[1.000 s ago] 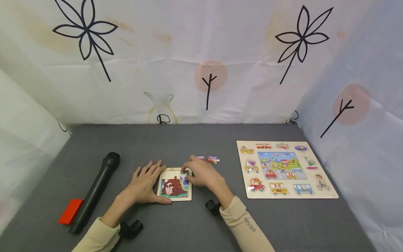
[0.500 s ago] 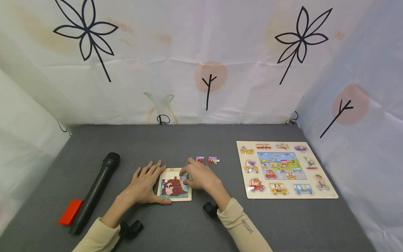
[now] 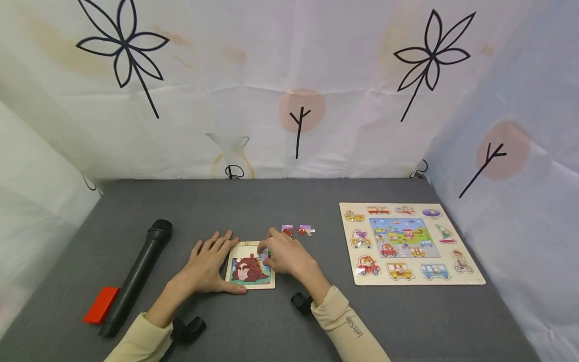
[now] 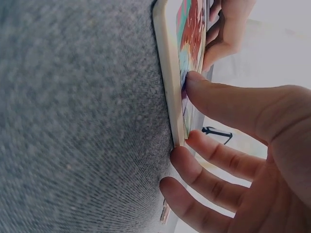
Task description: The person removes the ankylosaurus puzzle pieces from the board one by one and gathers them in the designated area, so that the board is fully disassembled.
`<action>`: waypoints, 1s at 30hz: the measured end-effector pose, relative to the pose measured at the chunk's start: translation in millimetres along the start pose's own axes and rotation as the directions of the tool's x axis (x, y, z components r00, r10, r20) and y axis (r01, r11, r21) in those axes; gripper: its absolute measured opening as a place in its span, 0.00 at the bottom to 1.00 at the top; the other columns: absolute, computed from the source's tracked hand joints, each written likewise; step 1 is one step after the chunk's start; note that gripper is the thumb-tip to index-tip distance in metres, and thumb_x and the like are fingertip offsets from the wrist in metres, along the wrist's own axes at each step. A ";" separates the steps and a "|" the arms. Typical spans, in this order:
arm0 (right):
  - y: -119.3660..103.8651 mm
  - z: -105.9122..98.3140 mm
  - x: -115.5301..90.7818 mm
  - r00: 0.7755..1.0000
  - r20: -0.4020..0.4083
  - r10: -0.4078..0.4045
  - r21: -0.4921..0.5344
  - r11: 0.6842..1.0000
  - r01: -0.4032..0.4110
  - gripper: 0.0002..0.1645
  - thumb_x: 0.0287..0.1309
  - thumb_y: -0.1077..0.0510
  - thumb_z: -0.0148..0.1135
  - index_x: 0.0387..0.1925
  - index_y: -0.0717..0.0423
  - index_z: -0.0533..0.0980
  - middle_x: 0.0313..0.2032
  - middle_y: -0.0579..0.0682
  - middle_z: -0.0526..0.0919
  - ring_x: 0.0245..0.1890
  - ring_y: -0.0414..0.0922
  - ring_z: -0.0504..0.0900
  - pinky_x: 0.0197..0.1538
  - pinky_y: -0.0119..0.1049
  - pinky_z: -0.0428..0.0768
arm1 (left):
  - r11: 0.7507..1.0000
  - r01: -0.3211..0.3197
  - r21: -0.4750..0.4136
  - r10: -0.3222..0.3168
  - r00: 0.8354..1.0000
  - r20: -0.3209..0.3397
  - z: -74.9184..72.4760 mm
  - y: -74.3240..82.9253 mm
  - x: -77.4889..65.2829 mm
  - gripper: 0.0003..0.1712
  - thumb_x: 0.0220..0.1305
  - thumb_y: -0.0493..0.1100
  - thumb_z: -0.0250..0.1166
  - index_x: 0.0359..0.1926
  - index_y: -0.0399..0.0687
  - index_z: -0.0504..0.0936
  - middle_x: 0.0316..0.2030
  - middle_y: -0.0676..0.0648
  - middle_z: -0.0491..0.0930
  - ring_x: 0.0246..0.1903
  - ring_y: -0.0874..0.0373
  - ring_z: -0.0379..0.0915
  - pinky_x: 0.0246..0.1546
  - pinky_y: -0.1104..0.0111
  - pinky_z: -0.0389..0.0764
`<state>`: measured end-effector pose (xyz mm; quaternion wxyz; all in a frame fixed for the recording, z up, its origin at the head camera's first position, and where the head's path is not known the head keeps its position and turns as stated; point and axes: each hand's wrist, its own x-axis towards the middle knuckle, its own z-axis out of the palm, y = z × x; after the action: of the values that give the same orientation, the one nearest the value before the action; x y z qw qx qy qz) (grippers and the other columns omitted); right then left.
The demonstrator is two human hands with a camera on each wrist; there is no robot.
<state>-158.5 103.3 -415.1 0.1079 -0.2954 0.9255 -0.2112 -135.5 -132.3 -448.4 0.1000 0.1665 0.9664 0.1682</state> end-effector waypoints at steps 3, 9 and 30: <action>-0.7 0.7 0.1 1.000 -0.003 0.002 -0.008 1.000 -0.002 0.13 0.62 0.60 0.71 0.48 0.51 0.86 0.46 0.52 0.79 0.30 0.40 0.72 0.32 0.33 0.71 | 1.000 0.002 0.000 -0.002 1.000 0.003 0.2 -0.2 -0.3 0.72 0.37 0.76 0.79 0.78 0.48 0.61 0.80 0.38 0.55 0.80 0.34 0.46 0.72 0.29 0.48; -1.5 1.1 1.0 1.000 -0.014 0.021 -0.017 1.000 -0.021 0.23 0.61 0.59 0.73 0.58 0.51 0.81 0.48 0.52 0.79 0.34 0.41 0.75 0.36 0.37 0.76 | 1.000 -0.006 0.000 0.006 1.000 -0.003 0.2 -0.2 -0.5 0.72 0.37 0.76 0.79 0.78 0.47 0.61 0.79 0.38 0.56 0.79 0.33 0.47 0.72 0.29 0.48; -3.1 2.1 0.5 0.998 -0.047 0.029 -0.004 1.000 -0.029 0.23 0.61 0.65 0.70 0.58 0.53 0.82 0.45 0.51 0.77 0.31 0.40 0.71 0.31 0.31 0.71 | 1.000 -0.001 0.011 0.001 1.000 -0.002 -1.0 0.8 -1.0 0.72 0.37 0.76 0.79 0.78 0.47 0.61 0.79 0.38 0.56 0.79 0.34 0.48 0.72 0.29 0.49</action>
<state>-156.7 100.0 -415.5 0.0884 -0.2773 0.9324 -0.2143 -134.7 -132.2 -447.1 0.0983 0.1673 0.9673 0.1631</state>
